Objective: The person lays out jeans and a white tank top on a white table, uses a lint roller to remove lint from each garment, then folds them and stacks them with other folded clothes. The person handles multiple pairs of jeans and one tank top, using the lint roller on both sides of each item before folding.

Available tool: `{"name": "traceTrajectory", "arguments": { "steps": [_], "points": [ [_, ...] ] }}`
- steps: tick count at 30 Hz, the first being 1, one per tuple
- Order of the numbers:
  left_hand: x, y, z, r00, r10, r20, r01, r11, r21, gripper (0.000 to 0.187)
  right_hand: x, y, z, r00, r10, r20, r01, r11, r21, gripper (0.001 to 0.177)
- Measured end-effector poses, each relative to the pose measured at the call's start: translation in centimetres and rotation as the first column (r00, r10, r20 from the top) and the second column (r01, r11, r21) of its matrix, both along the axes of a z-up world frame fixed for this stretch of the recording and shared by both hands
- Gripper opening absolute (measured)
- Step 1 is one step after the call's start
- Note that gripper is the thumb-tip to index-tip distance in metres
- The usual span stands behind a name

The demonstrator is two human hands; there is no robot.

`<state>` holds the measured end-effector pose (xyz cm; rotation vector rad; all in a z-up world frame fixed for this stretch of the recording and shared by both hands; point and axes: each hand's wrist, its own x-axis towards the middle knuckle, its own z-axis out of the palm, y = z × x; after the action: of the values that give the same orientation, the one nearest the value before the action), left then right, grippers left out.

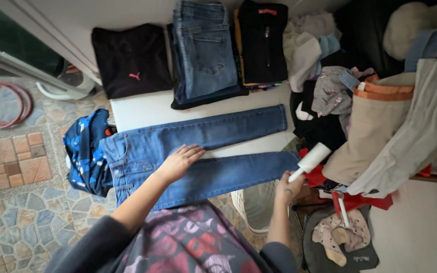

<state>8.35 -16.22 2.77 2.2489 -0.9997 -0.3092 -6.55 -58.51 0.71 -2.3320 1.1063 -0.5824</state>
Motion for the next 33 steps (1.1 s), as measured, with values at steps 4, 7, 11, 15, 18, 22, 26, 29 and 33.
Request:
{"name": "traceTrajectory", "arguments": {
  "steps": [4,7,11,15,18,22,26,29,33],
  "points": [
    [2.3,-1.5,-1.0,0.998,0.013,0.062,-0.014,1.0,0.017,0.065,3.0,-1.5,0.7,0.999,0.037,0.008,-0.034,0.973,-0.227,0.039],
    [2.5,-0.7,-1.0,0.998,0.02,-0.059,-0.021,1.0,0.0,0.064,7.1,-2.7,0.5,0.986,0.17,-0.003,-0.16,0.921,-0.354,0.048],
    [2.1,-0.8,-1.2,0.991,0.114,0.065,-0.115,0.993,0.008,0.056,13.9,-5.1,-1.6,0.949,0.31,0.059,-0.305,0.949,-0.077,0.045],
    [-0.2,-0.6,-1.0,0.944,0.226,0.242,-0.257,0.96,0.108,0.039,17.3,-5.9,-4.4,0.942,0.276,0.192,-0.324,0.895,0.307,0.051],
    [-1.3,-0.3,-0.9,0.927,0.255,0.276,-0.308,0.936,0.169,0.036,17.6,-6.9,-4.9,0.965,0.261,-0.026,-0.246,0.935,0.257,0.05],
    [-2.3,-0.1,-1.1,0.919,0.259,0.296,-0.298,0.95,0.095,0.037,16.9,-9.1,-3.9,0.923,0.384,0.022,-0.385,0.921,0.06,0.049],
    [-2.3,-0.2,-1.4,0.925,0.274,0.265,-0.302,0.951,0.071,0.032,18.1,-9.9,-3.0,0.922,0.387,0.008,-0.385,0.914,0.124,0.047],
    [-2.5,-0.7,-1.6,0.917,0.268,0.294,-0.318,0.938,0.135,0.024,18.3,-9.7,-2.4,0.923,0.385,-0.01,-0.377,0.909,0.178,0.048],
    [-2.6,-1.0,-1.2,0.912,0.218,0.346,-0.301,0.931,0.205,0.017,18.8,-8.9,-1.6,0.938,0.342,-0.051,-0.321,0.917,0.236,0.047]
  ]
}}
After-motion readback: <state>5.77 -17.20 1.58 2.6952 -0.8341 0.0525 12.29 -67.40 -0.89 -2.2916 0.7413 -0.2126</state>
